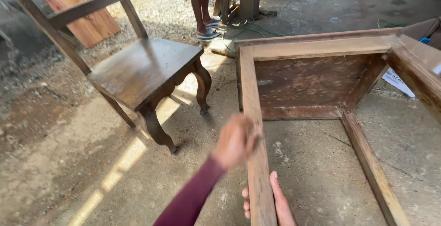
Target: The person sands the edges and corners of a wooden furniture frame using a sanding block. They work on different sides of the frame, holding it with one hand while sanding with the other.
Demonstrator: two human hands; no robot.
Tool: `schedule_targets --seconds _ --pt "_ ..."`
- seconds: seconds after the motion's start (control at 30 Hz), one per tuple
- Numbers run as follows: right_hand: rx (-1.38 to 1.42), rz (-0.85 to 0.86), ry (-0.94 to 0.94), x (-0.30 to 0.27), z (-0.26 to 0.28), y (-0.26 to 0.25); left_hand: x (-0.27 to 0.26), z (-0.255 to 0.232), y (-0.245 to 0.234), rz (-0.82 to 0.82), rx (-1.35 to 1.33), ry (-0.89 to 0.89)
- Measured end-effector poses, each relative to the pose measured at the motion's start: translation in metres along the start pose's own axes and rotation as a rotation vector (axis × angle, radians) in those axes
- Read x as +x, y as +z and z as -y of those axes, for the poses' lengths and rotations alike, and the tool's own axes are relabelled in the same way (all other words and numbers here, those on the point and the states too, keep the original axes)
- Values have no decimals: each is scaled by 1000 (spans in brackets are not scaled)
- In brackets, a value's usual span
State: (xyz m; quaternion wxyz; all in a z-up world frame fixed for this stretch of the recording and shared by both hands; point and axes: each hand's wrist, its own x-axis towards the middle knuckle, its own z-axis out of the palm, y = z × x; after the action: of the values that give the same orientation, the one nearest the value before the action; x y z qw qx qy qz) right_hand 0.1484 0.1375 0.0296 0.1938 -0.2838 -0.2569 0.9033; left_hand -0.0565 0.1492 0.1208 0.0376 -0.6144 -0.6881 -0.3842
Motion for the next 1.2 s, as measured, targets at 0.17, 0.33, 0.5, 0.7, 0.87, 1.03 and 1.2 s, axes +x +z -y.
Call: schedule_targets --seconds 0.17,0.33,0.5,0.7,0.87,1.03,1.2 --pt "-16 -37 141 41 -17 -36 -73 -104 -43 -77 65 383" --pt "-12 -31 162 14 -2 -14 42 -11 26 123 201 71" --pt "-98 -67 153 2 11 -6 113 4 52 -21 389 3" --pt "-294 -92 -159 -5 22 -20 2 -74 20 175 328 -23" --pt "-719 -142 -835 -36 62 -14 -63 -154 -37 220 -111 -122" --pt "-499 116 -767 -37 61 -23 -35 -172 -42 118 -689 -629" --pt "-282 179 -645 -45 77 -28 -44 -163 -22 118 -1038 -746"
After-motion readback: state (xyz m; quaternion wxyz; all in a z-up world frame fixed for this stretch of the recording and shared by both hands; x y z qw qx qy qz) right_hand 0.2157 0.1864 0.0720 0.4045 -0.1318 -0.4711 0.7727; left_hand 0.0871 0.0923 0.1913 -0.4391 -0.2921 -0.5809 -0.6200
